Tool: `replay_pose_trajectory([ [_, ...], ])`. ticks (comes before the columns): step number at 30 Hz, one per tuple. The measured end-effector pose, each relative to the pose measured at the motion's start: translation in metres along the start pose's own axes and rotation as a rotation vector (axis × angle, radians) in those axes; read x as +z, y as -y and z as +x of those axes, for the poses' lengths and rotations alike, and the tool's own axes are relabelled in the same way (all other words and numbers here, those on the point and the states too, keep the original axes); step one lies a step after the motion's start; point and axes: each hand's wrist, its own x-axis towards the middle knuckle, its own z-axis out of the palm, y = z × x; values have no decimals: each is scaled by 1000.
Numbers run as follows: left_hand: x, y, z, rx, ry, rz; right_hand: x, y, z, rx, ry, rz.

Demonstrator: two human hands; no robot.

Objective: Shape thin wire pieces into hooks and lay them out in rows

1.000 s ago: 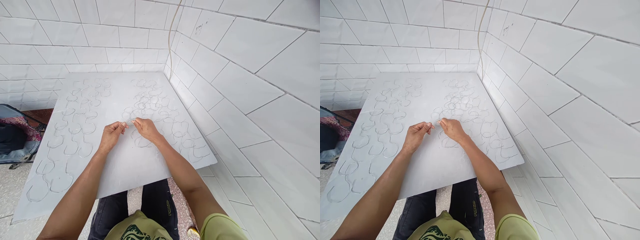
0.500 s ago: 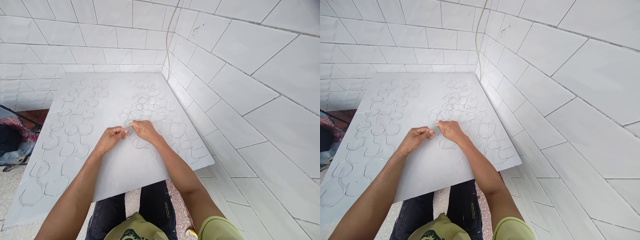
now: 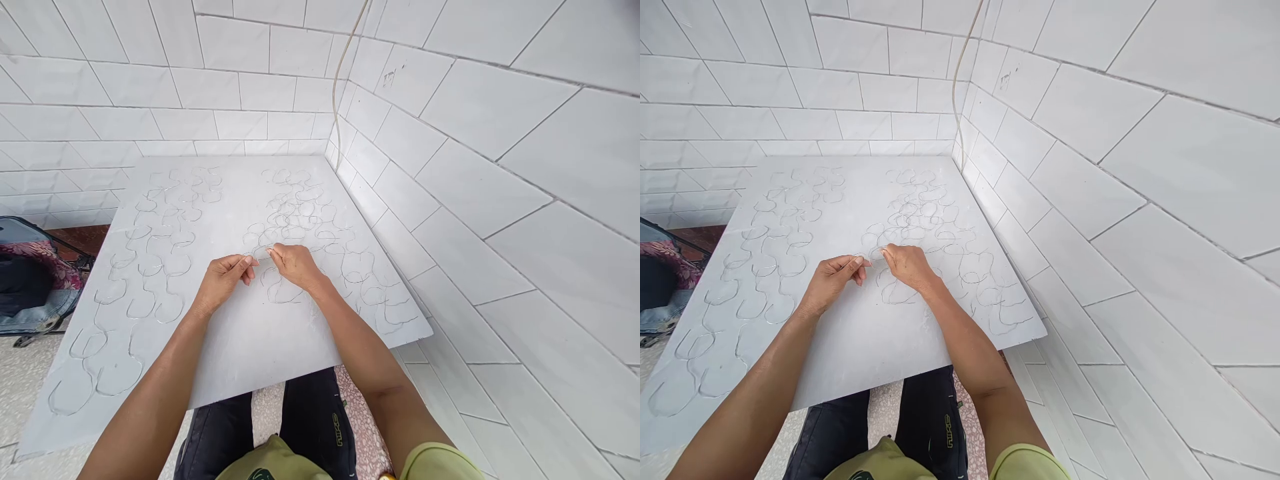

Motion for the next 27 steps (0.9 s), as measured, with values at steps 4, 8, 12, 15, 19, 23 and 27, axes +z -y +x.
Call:
replay_pose_trajectory([
  [4,2,-1,-1,9,-9,-66,1,2,0,-28,19,-40],
  [8,3,1,0,-24,-28,-136,4,4,-1,-59,38,-81],
  [12,3,3,2,-53,24,-112,5,3,-1,-86,42,-124],
  [15,1,5,2,-85,84,-66,4,1,-1,-112,53,-149],
  [19,0,6,2,-115,140,-34,0,1,-2,-151,101,-140],
  [23,3,4,3,-108,66,-48,0,4,-3,-168,136,-79],
  [27,6,3,4,-106,-77,-129,-1,4,-3,-99,113,-40],
])
